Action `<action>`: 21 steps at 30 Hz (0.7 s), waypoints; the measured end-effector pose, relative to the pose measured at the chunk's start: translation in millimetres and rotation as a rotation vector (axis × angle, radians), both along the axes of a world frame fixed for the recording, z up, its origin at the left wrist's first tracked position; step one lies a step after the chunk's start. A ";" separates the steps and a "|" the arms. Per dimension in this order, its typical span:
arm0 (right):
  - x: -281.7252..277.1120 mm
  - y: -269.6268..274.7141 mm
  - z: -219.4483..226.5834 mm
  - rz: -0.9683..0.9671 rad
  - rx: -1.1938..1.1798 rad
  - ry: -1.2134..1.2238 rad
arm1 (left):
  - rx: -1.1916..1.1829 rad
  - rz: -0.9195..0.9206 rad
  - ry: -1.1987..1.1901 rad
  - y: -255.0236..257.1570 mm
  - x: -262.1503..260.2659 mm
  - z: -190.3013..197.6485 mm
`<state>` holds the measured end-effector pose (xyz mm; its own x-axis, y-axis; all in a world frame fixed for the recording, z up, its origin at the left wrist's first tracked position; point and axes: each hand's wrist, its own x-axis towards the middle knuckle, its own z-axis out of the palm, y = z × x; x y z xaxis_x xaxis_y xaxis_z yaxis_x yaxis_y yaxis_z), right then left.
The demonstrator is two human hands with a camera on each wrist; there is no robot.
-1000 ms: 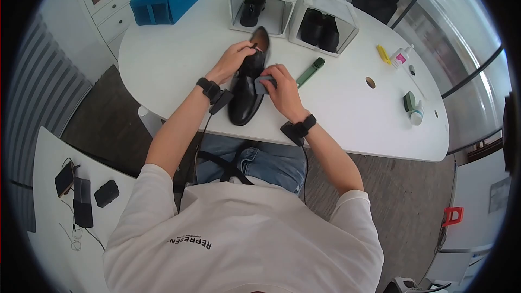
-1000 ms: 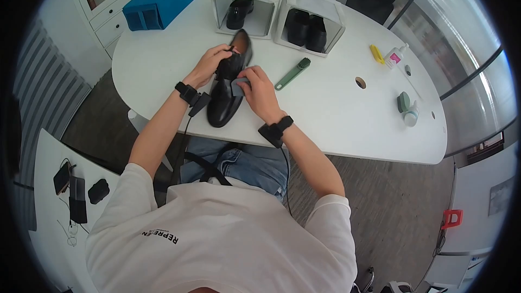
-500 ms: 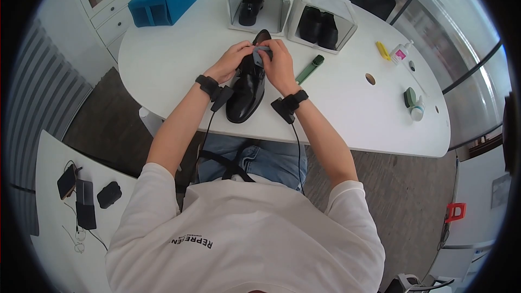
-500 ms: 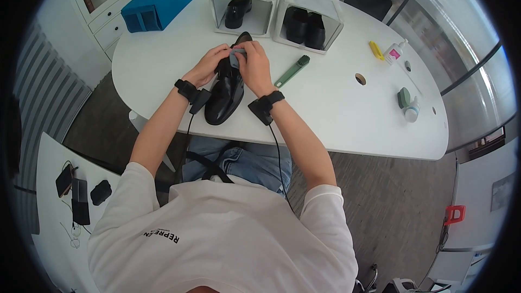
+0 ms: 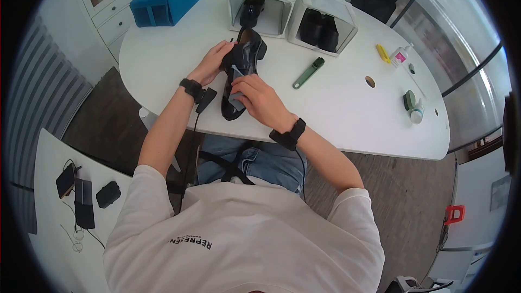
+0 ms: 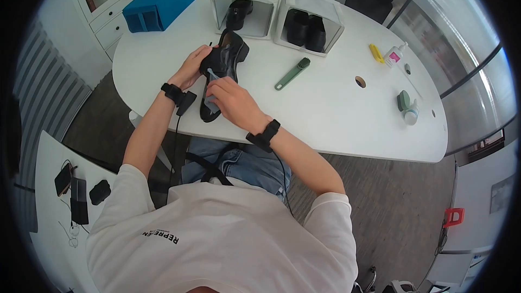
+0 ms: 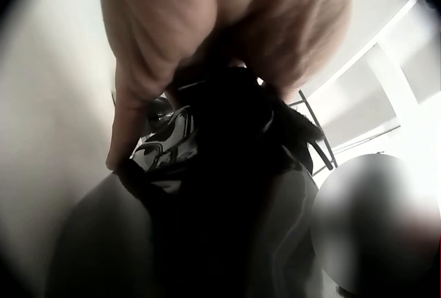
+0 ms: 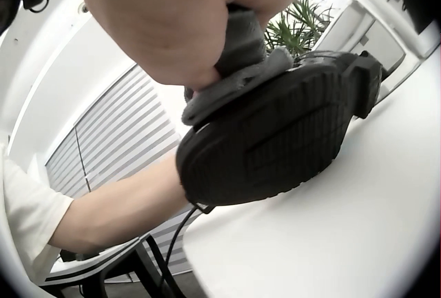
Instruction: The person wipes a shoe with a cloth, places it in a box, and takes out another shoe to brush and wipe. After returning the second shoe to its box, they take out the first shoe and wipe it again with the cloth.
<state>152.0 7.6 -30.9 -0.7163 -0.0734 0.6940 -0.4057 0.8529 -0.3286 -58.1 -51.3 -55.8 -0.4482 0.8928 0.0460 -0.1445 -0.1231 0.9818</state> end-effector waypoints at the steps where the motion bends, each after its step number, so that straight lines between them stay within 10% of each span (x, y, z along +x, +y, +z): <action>1: -4.7 8.5 -1.0 -0.017 0.041 0.026 | -0.040 -0.005 0.026 -1.7 -0.4 0.7; 21: -78.4 79.1 15.1 -0.209 -0.017 0.012 | 0.026 0.081 0.202 8.4 18.6 -8.1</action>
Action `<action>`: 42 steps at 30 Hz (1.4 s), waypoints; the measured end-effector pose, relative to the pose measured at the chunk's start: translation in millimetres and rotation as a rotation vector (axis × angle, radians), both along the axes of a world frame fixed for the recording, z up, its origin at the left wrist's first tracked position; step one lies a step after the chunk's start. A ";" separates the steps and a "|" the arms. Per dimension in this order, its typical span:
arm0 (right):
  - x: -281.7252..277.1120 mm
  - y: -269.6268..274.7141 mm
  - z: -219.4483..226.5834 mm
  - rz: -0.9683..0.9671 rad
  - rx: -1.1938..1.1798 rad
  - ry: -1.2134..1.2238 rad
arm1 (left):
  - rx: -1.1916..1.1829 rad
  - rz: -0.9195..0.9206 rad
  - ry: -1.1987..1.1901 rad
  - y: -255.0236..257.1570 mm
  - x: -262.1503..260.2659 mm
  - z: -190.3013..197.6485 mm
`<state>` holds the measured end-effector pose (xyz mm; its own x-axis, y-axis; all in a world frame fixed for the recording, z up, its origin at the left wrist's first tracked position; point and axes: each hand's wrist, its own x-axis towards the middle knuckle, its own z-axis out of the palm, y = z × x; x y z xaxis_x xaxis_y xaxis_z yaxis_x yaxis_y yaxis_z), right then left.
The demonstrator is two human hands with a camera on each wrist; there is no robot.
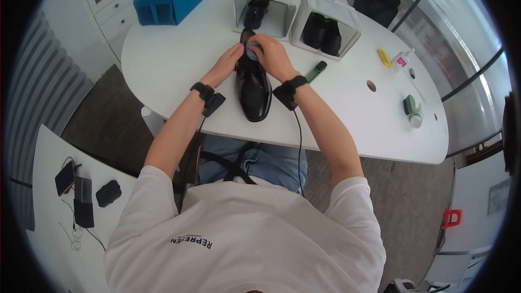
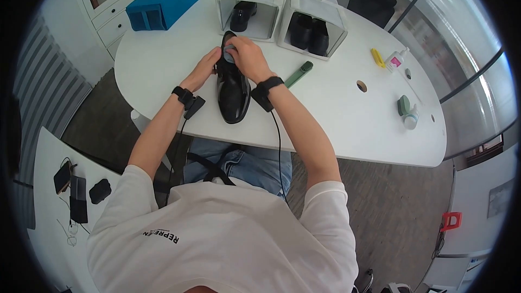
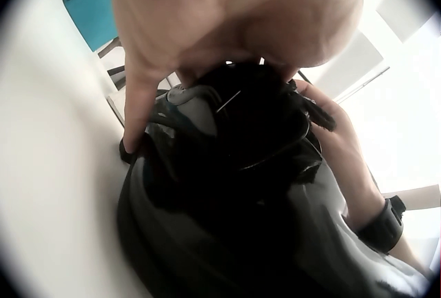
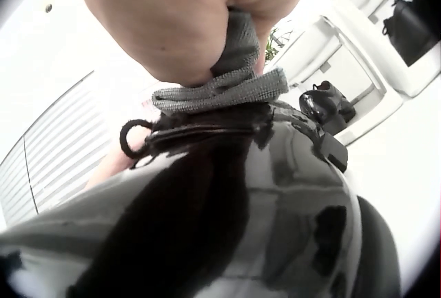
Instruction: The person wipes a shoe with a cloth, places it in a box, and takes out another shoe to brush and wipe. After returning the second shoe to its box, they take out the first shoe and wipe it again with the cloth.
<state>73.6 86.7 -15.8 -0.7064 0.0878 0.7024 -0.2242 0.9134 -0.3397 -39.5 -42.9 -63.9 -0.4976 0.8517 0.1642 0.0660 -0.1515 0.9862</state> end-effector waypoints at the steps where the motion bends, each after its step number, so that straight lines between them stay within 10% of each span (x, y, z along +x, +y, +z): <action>1: 1.9 1.6 -1.9 0.004 0.008 -0.001 | 0.035 0.004 0.054 3.3 -0.8 -0.3; 19: 46.5 -11.5 -28.3 -0.181 -0.342 -0.001 | 0.042 -0.066 -0.058 10.5 5.2 -3.8; 34: 119.7 -86.7 -37.2 0.255 0.032 -0.175 | -0.045 -0.093 0.199 23.4 11.2 -10.9; 42: 128.5 -81.0 -35.7 0.254 0.183 -0.097 | 0.057 -0.144 -0.035 13.7 4.5 -9.9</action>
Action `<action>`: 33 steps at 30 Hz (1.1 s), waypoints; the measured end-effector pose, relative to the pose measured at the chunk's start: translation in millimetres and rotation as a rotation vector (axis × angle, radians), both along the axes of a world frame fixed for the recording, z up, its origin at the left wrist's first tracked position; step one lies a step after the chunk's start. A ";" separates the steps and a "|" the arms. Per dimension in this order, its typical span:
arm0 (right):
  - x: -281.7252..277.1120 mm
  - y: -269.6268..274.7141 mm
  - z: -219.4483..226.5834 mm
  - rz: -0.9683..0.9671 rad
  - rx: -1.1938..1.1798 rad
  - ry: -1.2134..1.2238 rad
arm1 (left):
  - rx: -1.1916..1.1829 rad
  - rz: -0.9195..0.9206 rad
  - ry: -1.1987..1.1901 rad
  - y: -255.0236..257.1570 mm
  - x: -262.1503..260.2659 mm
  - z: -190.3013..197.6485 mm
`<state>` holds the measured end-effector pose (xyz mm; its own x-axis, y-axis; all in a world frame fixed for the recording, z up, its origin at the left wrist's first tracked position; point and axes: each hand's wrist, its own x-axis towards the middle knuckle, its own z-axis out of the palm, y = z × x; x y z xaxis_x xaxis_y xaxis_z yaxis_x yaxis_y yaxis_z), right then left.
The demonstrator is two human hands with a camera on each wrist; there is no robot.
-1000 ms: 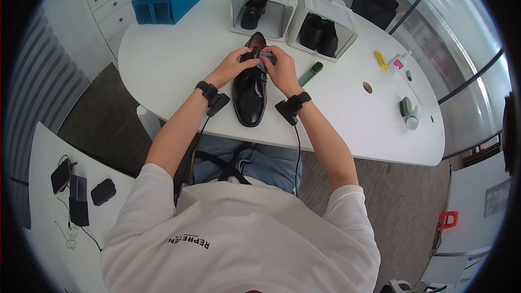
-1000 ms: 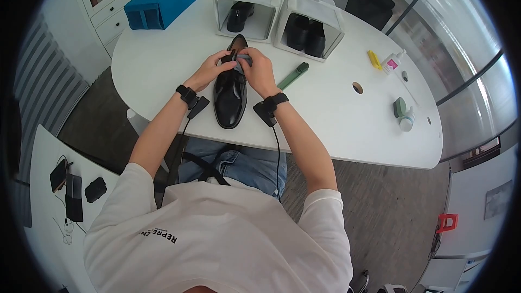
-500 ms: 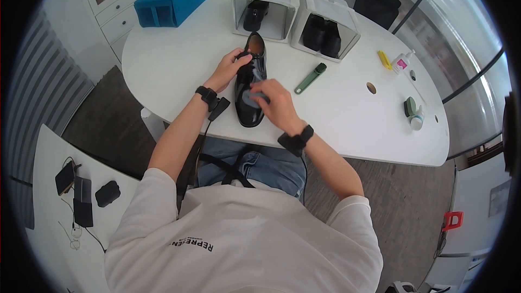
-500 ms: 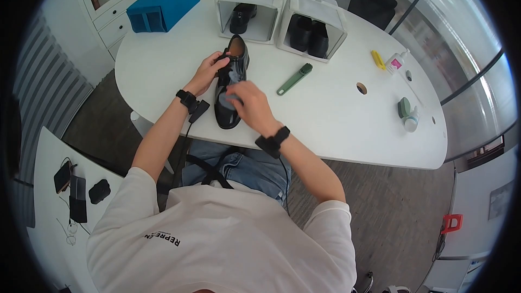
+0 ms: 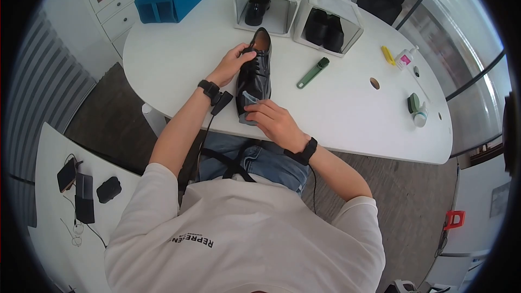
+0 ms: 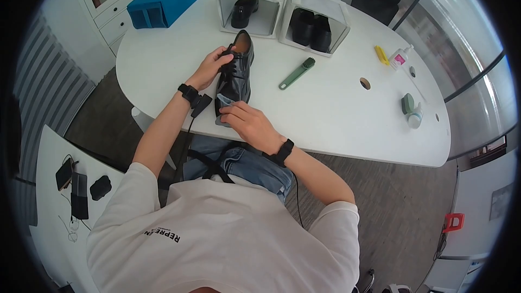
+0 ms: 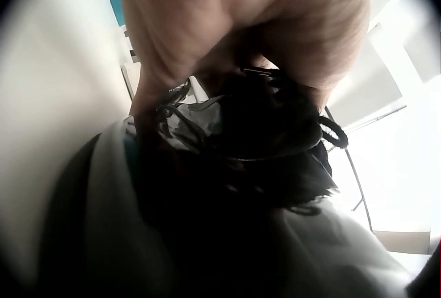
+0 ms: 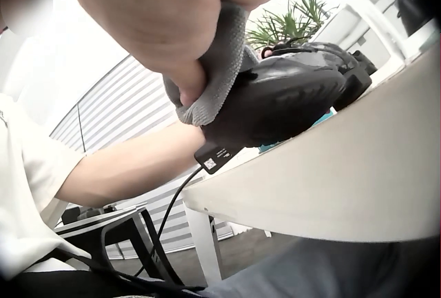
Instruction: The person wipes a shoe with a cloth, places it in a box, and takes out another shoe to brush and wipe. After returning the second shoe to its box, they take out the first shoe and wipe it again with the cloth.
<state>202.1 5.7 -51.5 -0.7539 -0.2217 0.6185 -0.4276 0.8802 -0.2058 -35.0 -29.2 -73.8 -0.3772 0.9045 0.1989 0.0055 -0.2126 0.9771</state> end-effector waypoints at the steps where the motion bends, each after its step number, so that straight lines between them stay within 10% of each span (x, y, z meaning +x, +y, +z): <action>1: -0.4 1.4 -0.8 -0.001 -0.002 -0.002 | 0.010 0.030 -0.066 -1.8 0.1 -0.7; 33: -115.8 60.4 13.4 -0.204 -0.243 0.123 | 0.182 0.092 -0.663 -29.9 -18.4 -19.0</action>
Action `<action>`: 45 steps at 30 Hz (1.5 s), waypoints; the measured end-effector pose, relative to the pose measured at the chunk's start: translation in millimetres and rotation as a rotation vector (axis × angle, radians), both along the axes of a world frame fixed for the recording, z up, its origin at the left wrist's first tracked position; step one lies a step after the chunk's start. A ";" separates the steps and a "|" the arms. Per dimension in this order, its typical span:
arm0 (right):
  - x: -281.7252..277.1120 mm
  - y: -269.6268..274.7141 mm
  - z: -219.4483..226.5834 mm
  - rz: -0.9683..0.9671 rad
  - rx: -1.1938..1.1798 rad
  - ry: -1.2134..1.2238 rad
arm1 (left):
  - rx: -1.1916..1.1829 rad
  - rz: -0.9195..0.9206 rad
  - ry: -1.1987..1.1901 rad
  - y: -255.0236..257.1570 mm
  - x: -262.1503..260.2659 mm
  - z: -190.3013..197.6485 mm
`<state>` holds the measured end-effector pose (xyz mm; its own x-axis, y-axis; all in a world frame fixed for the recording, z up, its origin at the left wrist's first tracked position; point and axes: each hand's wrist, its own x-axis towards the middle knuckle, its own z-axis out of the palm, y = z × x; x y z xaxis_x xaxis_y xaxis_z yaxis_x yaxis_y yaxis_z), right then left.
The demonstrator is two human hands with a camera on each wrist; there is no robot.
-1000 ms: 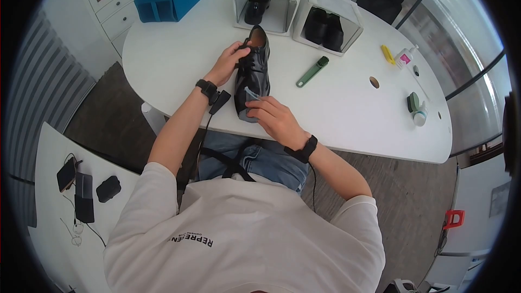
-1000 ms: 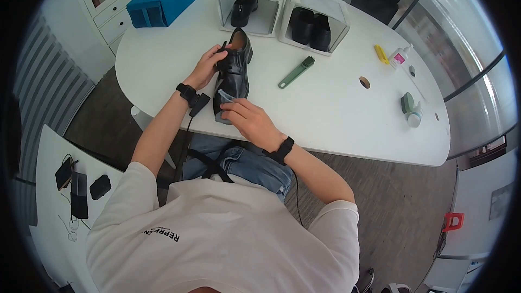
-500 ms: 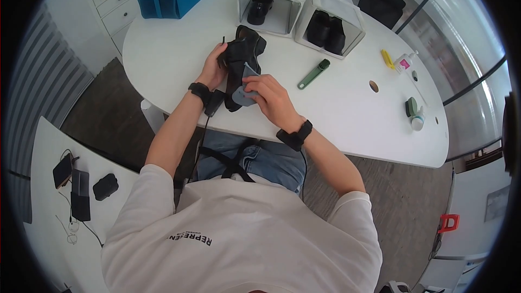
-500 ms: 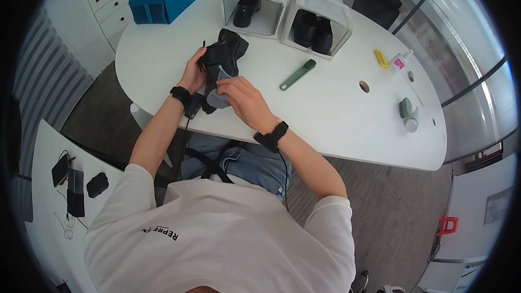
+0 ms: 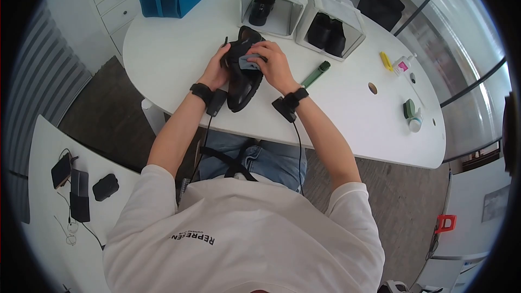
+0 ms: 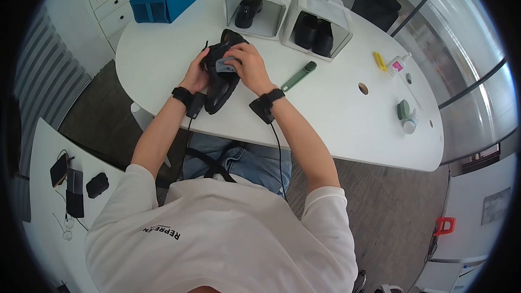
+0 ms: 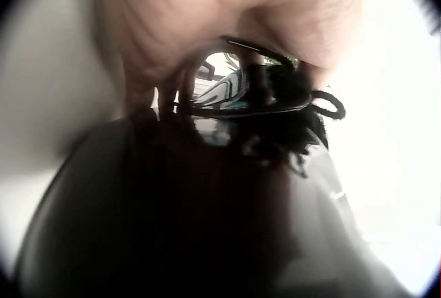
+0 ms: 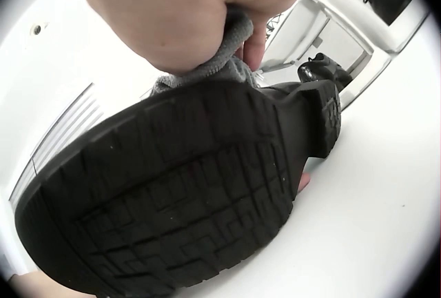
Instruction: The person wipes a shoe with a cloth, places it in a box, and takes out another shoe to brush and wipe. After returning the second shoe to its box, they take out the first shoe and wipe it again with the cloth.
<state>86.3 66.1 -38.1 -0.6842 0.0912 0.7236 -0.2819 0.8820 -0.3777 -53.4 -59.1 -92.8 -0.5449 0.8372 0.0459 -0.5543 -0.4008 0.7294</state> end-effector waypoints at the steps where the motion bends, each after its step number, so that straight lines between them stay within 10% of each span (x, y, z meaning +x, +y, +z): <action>1: -4.7 -1.2 0.5 -0.001 -0.001 0.002 | -0.009 -0.030 -0.046 -1.6 -1.3 1.1; 25: -30.5 43.1 -8.6 -0.354 0.035 0.013 | -0.123 -0.184 0.050 -6.1 3.2 1.9; 45: 34.8 -22.6 8.4 0.161 -0.175 -0.204 | -0.204 -0.179 0.016 -5.2 3.6 2.5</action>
